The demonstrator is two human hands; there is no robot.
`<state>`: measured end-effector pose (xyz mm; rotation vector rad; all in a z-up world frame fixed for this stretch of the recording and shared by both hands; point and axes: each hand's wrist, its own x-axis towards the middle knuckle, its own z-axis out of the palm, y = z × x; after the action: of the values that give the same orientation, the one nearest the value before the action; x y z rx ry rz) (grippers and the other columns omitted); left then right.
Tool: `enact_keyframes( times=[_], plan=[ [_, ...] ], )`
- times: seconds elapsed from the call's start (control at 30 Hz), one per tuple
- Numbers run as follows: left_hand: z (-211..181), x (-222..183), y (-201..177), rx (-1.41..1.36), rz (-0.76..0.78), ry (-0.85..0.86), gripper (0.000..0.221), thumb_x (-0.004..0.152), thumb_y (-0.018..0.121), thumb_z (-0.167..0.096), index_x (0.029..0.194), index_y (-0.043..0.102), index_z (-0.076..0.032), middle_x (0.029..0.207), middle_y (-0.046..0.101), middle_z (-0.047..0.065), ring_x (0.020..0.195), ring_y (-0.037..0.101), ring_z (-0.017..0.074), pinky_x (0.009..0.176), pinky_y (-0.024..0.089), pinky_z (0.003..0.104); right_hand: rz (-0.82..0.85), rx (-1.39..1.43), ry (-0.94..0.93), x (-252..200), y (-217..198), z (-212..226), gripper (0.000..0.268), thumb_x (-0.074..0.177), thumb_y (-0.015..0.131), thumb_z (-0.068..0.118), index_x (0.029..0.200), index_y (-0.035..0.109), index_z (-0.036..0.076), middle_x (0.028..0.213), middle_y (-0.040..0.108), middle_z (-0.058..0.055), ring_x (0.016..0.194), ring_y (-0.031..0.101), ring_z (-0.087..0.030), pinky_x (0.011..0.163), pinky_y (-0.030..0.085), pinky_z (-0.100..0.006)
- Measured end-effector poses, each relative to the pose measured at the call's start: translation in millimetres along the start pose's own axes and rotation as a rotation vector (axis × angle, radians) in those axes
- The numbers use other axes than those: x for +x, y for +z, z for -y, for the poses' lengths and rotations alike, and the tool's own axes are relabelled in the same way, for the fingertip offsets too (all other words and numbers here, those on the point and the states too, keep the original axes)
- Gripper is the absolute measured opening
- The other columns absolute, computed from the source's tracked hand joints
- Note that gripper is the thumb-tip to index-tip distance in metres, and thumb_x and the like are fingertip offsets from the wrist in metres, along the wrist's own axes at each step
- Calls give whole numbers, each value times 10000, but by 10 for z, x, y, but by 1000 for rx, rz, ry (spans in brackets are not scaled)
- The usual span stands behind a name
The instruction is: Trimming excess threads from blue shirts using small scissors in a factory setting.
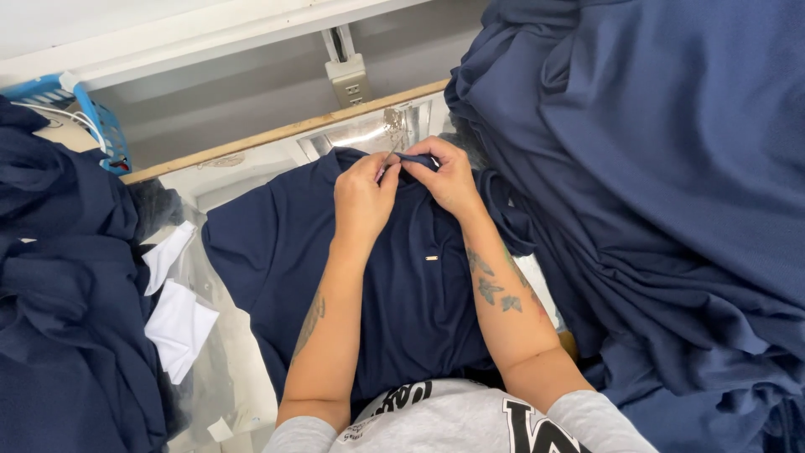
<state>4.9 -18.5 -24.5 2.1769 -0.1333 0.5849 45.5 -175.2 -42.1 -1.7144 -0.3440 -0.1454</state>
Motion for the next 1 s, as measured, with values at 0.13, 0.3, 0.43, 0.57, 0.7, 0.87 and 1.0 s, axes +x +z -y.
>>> enact_keyframes(
  times=[0.13,0.3,0.43,0.57,0.7,0.87,1.0],
  plan=[
    [37,-48,128,120,-122,68,127,859,815,-146,964,773,-87,815,754,68,771,753,240,659,620,320,-92,-23,-166,-8,60,-55,149,815,853,49,941,795,102,805,723,-73,815,701,-187,788,546,-325],
    [-111,-20,85,-17,-98,26,91,907,758,-78,981,772,-27,862,770,121,818,761,274,691,630,315,-155,-50,-237,-7,49,-9,144,825,841,24,936,795,104,798,721,-68,795,709,-216,769,551,-348],
    [-129,-19,92,-25,-110,39,104,895,772,-80,986,773,-31,876,774,116,833,762,277,687,632,326,-216,-118,-296,-10,73,-44,159,813,839,28,940,796,113,795,716,-75,797,715,-253,759,558,-367],
    [-159,-31,91,3,-115,32,97,895,773,-88,977,772,-36,871,773,106,828,763,266,687,636,325,-279,-299,-404,-42,121,-102,192,784,832,19,940,804,126,798,730,-63,806,726,-301,777,580,-395],
    [-72,-37,139,44,-156,65,71,881,772,-81,938,769,-39,788,748,80,739,749,244,625,624,305,-314,-380,-499,-34,161,-234,178,775,830,22,922,799,116,790,736,-64,814,734,-297,813,582,-411],
    [96,-24,237,105,-257,129,58,839,771,-81,880,730,-75,720,691,43,696,721,211,594,606,281,-308,-391,-502,-58,204,-231,167,789,828,34,931,791,113,792,739,-76,819,734,-309,859,568,-418],
    [9,15,170,18,-238,129,58,820,745,-53,850,702,-78,698,666,47,675,708,228,574,596,295,-291,-278,-374,-67,189,-54,152,805,845,60,918,802,151,801,762,-18,826,746,-263,852,569,-384]
  ],
)
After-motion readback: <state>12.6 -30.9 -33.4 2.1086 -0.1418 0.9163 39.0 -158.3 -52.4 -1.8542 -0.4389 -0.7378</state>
